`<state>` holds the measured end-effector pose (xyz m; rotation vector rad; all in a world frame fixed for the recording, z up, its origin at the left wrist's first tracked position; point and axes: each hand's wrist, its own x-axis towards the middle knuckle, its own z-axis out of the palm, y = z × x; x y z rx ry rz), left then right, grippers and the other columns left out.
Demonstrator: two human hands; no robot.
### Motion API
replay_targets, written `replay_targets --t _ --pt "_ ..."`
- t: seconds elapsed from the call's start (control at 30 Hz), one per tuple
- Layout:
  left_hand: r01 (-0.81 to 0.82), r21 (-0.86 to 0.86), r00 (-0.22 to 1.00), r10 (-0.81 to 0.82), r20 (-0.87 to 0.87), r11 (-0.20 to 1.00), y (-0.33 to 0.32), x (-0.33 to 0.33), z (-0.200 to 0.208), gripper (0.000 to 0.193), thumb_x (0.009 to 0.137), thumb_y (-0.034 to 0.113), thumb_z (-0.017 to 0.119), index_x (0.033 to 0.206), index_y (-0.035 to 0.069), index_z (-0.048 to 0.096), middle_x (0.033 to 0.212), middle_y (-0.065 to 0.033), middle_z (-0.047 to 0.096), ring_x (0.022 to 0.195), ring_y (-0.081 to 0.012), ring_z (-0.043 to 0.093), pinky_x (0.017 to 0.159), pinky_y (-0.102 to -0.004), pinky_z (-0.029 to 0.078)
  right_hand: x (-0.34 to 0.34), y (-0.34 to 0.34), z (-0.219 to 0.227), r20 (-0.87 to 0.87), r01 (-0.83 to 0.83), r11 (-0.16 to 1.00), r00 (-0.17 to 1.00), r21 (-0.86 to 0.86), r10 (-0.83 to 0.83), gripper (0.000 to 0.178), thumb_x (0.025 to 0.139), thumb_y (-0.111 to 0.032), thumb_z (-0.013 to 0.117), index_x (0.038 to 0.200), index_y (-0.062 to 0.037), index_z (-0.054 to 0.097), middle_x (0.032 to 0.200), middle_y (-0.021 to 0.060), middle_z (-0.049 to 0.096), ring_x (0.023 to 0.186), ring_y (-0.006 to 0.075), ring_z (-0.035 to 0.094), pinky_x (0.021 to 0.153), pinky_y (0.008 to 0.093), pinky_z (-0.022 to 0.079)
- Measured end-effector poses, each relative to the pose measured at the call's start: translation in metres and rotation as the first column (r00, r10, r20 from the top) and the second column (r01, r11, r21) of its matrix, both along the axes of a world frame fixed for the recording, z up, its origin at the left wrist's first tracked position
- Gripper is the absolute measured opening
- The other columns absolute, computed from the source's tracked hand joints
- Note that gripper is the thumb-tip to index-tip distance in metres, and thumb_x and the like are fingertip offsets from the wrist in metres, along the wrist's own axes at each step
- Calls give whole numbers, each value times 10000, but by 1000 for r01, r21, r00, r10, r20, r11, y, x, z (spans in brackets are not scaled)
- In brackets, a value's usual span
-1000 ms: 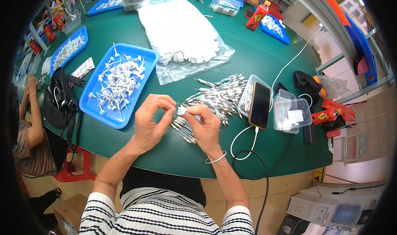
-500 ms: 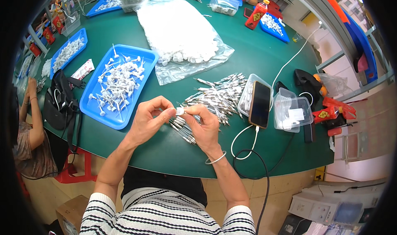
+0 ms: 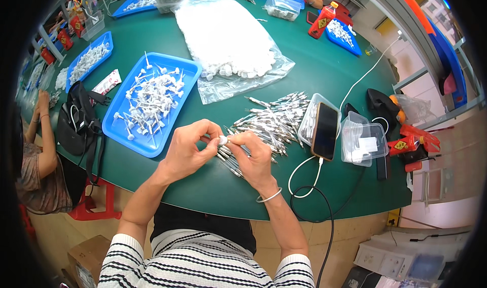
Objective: The person repeatedly picks up small white plastic caps and metal rods from a green table. They insert the metal rods into the white caps by hand and place the assembled units into a blue tray. The process is repetitive and involves handling small parts one at a time.
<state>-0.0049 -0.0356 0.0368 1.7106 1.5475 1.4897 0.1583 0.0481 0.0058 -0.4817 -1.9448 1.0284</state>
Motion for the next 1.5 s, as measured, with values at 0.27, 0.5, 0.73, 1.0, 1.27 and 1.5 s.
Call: replay_targets --t 0.27,0.5,0.73,1.0,1.27,1.5 --pt "-107 153 971 136 -194 982 1 11 -18 140 780 -91 582 886 -11 537 761 -86 583 606 -191 611 572 -284 530 -1 -3 0 11 19 1000 1000 16 -19 107 806 21 692 890 -19 641 791 81 647 692 184 624 622 283 476" --pt "-110 203 977 144 -157 973 2 17 -22 138 787 -104 563 869 -20 492 812 -106 592 627 -188 635 588 -278 550 -1 -6 -2 -47 7 997 999 -78 -10 115 830 -3 683 927 -23 623 804 77 652 720 166 636 653 276 490" --pt "-133 189 990 122 67 973 3 26 -20 137 801 -54 576 919 -1 530 736 -98 566 618 -195 616 565 -304 518 -2 -10 -4 -126 41 994 991 -98 -53 107 842 0 674 925 -15 608 830 82 650 740 158 626 676 265 481" --pt "172 -49 751 -99 653 984 4 11 -18 24 916 23 543 920 10 524 951 -60 591 811 -102 607 716 -248 536 0 -5 -5 -206 -13 977 978 -213 -32 122 836 30 678 929 -7 609 861 77 647 772 132 602 702 248 469" --pt "59 61 985 -68 159 996 5 2 -3 113 844 50 647 926 22 574 979 -63 579 884 -135 563 745 -273 489 -1 -2 0 -120 81 997 990 2 -80 150 793 60 694 901 -14 622 842 100 663 754 188 632 663 281 493" --pt "-32 20 998 33 -56 999 5 -5 8 75 771 11 663 808 -3 599 818 -72 602 795 -181 583 682 -293 473 -2 2 1 -91 106 966 992 234 -87 222 736 96 715 904 -20 626 821 99 653 735 222 620 631 309 493"
